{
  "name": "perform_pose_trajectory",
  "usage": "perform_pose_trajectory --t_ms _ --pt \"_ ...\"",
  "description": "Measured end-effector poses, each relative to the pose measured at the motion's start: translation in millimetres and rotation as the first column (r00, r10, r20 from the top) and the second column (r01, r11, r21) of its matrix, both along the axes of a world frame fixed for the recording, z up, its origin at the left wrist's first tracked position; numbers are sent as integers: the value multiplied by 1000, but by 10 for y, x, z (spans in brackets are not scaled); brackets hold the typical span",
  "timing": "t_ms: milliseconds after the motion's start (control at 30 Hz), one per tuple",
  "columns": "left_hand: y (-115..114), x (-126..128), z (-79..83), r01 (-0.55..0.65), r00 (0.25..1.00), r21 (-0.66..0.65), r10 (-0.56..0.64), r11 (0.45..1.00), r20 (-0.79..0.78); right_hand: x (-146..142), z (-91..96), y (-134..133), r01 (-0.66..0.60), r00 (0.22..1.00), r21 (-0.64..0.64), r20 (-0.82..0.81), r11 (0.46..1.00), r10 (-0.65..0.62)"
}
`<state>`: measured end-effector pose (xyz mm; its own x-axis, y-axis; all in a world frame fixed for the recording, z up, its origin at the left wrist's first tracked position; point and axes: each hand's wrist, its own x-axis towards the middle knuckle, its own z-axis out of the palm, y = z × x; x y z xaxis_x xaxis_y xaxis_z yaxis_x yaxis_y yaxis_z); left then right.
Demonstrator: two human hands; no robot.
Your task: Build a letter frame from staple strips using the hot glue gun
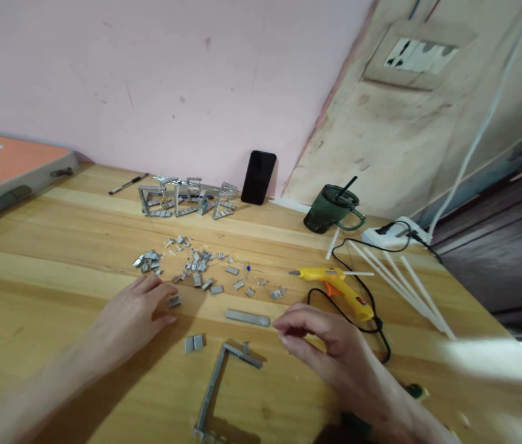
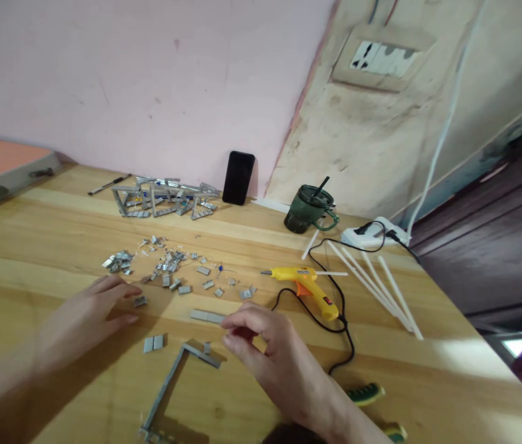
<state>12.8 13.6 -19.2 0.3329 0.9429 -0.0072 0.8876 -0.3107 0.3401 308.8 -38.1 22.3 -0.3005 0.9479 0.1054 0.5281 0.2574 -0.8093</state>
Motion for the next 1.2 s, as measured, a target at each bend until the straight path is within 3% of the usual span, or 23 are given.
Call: perform_pose_trajectory --t_ms 133,300,467,567,800,1000,1200 --pt "-191 140 -56 138 990 -28 -138 990 11 -56 -23 -8 -34 999 -33 32 999 35" --pt "-276 265 -134 143 990 -106 -141 984 26 -283 -48 16 -169 968 -13 184 985 169" --pt "-285 264 -151 120 990 -114 -111 986 86 -615 -93 119 -309 804 -26 528 951 275" --pt "-302 254 -170 97 991 -117 -86 988 100 -750 -189 213 -393 718 7 626 920 302" --pt "-305 244 -261 114 987 -112 -99 987 125 -791 -501 384 -505 648 40 678 862 348" --pt "-335 240 -323 137 973 -57 -124 989 194 -837 -417 426 -562 624 49 679 825 385" --pt "-355 270 -303 160 964 -3 -155 987 218 -852 -409 406 -568 599 6 689 823 409"
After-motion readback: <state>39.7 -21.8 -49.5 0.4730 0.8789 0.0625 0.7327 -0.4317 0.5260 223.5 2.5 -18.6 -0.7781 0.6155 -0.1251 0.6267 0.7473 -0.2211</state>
